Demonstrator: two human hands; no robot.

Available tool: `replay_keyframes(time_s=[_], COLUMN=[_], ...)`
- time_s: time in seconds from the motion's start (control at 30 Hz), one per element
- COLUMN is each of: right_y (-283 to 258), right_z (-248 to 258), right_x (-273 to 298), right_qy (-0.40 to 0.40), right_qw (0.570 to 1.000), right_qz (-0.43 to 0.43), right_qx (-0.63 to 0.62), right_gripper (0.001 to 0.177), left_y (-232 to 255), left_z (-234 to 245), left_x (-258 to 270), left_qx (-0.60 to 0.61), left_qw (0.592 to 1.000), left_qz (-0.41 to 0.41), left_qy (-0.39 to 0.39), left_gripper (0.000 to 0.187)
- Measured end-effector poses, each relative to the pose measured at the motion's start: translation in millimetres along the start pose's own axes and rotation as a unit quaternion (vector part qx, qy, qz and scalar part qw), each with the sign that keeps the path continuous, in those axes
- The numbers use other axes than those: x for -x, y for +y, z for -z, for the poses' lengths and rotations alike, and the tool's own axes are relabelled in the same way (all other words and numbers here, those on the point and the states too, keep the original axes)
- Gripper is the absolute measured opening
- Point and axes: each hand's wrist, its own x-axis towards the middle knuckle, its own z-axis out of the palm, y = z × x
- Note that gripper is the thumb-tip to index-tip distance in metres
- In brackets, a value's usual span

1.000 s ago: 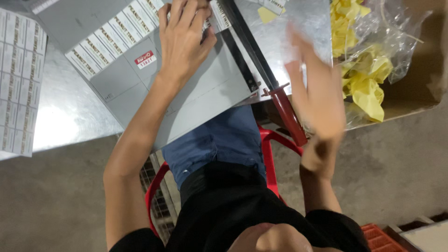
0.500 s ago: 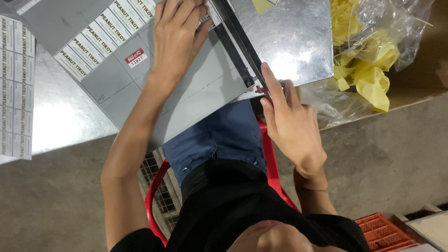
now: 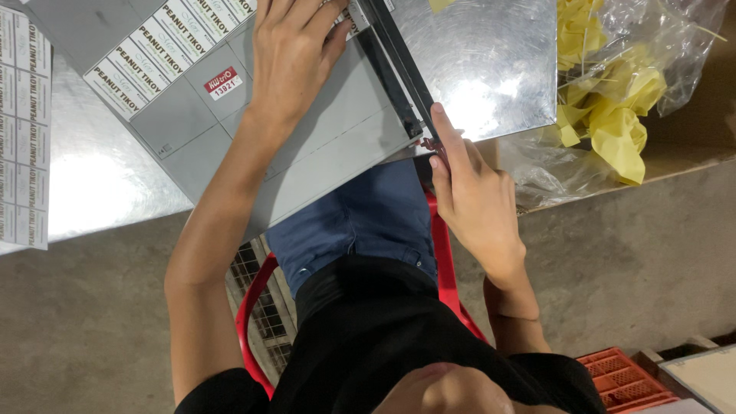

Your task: The person uses a paper trimmer to cut a large sheet of printed labels into smaller individual pieces. They repeatedly align the sheet, press the cutting lever, and remove the cut pieces, which accumulate on the table.

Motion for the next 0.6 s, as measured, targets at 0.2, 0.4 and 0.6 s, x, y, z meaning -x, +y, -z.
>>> replay_keyframes(time_s=[0.2, 0.4, 0.6], right_y=[1.1, 0.8, 0.2], right_z=[-1.2, -1.1, -0.7], right_x=[1.0, 0.7, 1.1], right_qy=[0.020, 0.022, 0.025], right_qw=[0.999, 0.999, 0.999], right_qz=[0.028, 0.029, 0.031], right_qx=[-0.003, -0.006, -0.004], right_gripper=[0.058, 0.059, 0.060], left_y=[0.9, 1.3, 0.0], left_z=[0.0, 1.0, -0.7], left_x=[-0.8, -0.7, -0.8], left_qx=[0.004, 0.007, 0.012], left_qw=[1.000, 1.000, 1.000], left_qz=[0.007, 0.010, 0.017], left_qy=[0.002, 0.001, 0.002], left_gripper=[0.022, 0.024, 0.023])
